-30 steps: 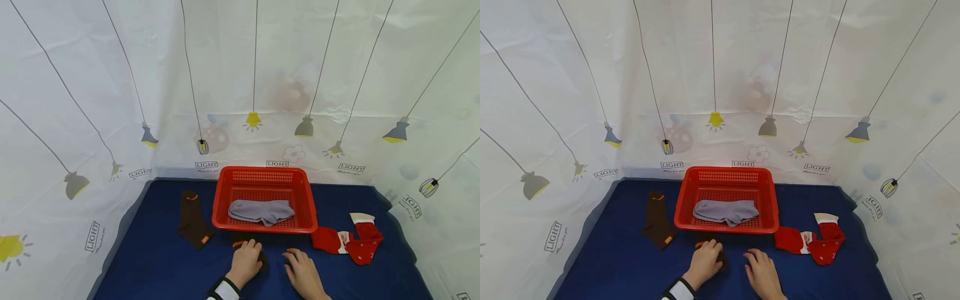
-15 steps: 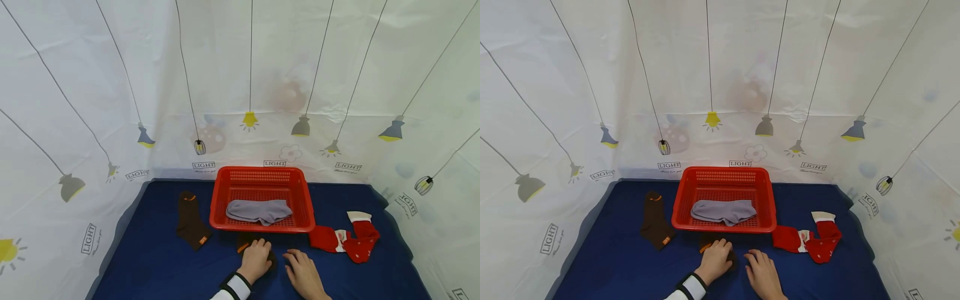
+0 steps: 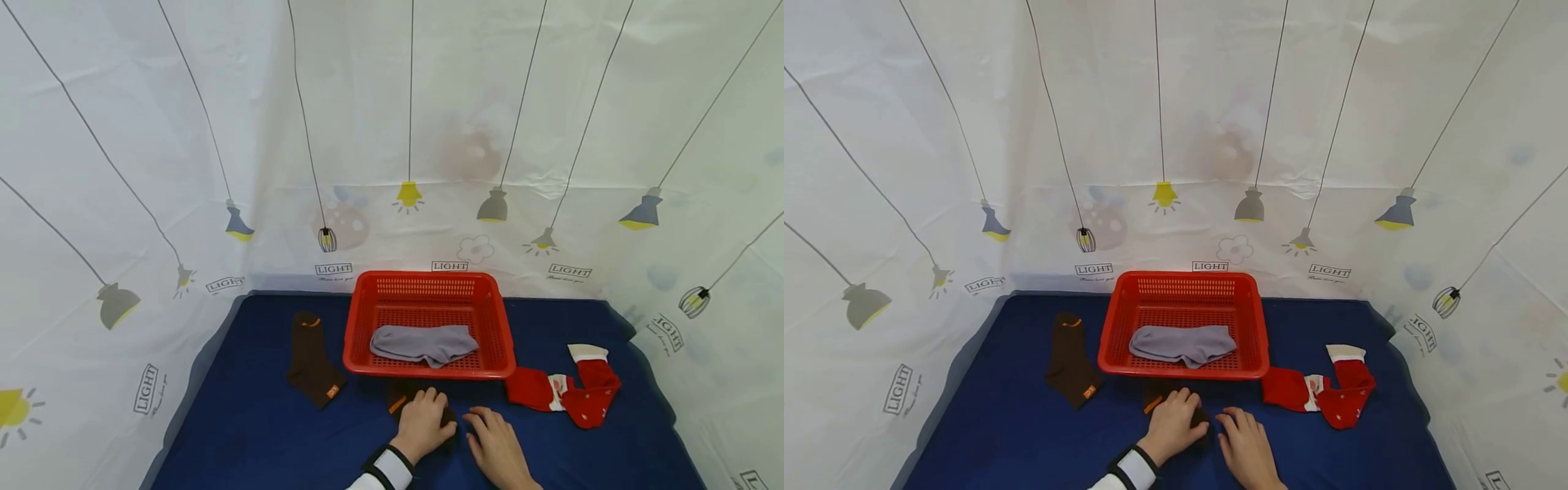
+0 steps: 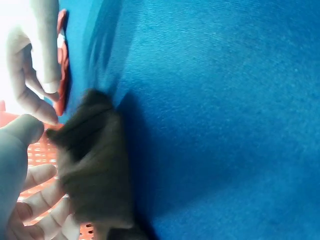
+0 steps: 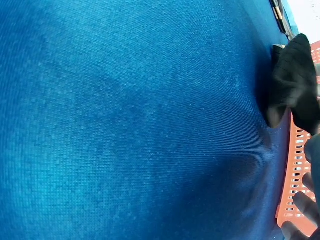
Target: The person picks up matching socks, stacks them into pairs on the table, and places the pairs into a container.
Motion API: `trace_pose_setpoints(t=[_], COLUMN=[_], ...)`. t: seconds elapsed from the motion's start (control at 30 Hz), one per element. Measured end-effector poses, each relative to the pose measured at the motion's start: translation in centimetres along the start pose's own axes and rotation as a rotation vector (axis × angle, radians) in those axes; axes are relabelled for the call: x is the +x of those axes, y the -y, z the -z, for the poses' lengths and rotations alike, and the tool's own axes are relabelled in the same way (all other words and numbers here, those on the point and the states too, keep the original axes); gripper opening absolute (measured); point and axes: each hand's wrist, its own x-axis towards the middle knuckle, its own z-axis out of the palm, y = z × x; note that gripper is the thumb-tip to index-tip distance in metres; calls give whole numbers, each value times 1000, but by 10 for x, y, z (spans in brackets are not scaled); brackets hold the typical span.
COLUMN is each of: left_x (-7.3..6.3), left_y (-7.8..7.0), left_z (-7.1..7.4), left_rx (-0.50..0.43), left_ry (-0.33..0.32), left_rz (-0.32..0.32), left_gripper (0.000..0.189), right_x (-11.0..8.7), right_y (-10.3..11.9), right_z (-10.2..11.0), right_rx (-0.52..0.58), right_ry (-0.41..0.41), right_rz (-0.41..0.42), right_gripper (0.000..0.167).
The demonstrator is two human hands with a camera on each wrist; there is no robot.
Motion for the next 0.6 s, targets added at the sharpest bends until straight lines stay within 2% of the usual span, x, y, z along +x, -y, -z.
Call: trace_pose_setpoints(t=[0.13,0.27,0.37,0.47,0.53,0.6], left_x=[-1,-7,-13,-19,-21,-23], left_y=[3,14,26,39,47,54], left_z=[5,7,7,6,6,5], left_rx=[0,34,59,74,77,76], left_ry=[-28,-117,-195,-244,-249,-225], left_rz=[-3,5,18,37,46,57], left_gripper=[26,21,21,24,26,29], right_x=[1,1,2,2,2,2], right_y=[0,3,5,9,11,14], right_z=[0,1,1,0,-1,-3], right_rx=[-2,5,10,14,16,13], right_ry=[-6,-16,-23,-11,4,21], right_rz=[1,4,11,13,16,22], right_gripper=[26,26,26,28,29,30])
